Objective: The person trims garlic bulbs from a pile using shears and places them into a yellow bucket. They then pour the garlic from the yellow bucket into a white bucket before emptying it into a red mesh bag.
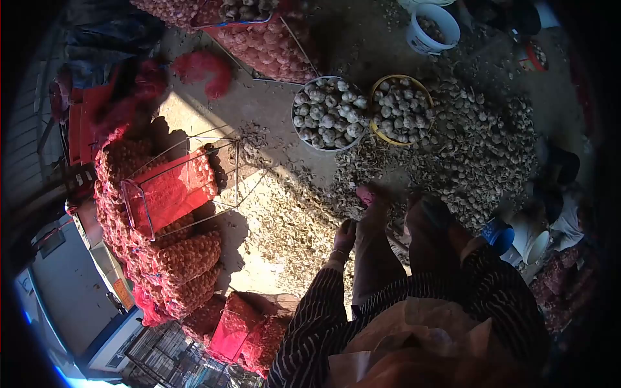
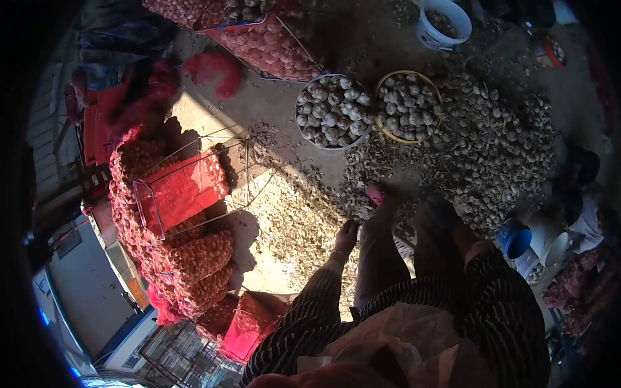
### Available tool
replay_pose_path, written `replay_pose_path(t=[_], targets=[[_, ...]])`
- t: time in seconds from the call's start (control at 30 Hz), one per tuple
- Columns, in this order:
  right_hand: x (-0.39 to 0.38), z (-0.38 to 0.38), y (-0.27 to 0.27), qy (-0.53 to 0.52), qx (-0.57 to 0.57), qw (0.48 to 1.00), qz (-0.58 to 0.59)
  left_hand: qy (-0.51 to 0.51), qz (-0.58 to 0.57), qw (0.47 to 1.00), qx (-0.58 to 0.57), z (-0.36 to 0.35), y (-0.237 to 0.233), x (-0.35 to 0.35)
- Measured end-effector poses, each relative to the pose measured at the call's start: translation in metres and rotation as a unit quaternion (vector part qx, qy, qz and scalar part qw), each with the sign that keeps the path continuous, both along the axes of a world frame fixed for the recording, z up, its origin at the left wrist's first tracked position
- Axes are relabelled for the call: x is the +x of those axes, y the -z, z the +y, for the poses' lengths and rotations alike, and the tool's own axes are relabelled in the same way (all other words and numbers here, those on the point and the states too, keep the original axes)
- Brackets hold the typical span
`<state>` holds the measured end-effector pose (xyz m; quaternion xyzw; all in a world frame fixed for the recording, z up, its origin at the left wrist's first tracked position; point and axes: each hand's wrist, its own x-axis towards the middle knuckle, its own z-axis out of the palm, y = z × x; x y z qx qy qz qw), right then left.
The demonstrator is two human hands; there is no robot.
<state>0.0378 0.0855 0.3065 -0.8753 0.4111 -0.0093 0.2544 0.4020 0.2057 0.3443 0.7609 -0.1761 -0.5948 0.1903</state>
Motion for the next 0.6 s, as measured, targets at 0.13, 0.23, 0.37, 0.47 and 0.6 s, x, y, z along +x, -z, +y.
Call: replay_pose_path(t=[0.13,0.23,0.37,0.47,0.6], targets=[[0.043,-0.059,0.034,0.274,0.219,0.934,-0.073,-0.142,-0.001,0.99,0.025,-0.021,0.046,0.075],[0.085,-0.098,0.063,0.36,0.29,0.882,-0.09,-0.311,0.066,0.948,-0.012,-0.05,0.055,0.114],[0.184,-0.14,0.041,0.673,0.48,0.502,-0.252,-0.32,0.106,0.941,0.011,-0.101,0.04,0.136],[0.174,-0.161,0.079,0.563,0.569,0.569,-0.187,0.012,-0.01,0.995,-0.096,-0.131,0.06,0.154],[0.19,-0.187,0.095,0.643,0.515,0.486,-0.291,-0.076,0.095,0.991,-0.058,-0.171,0.133,0.187]])
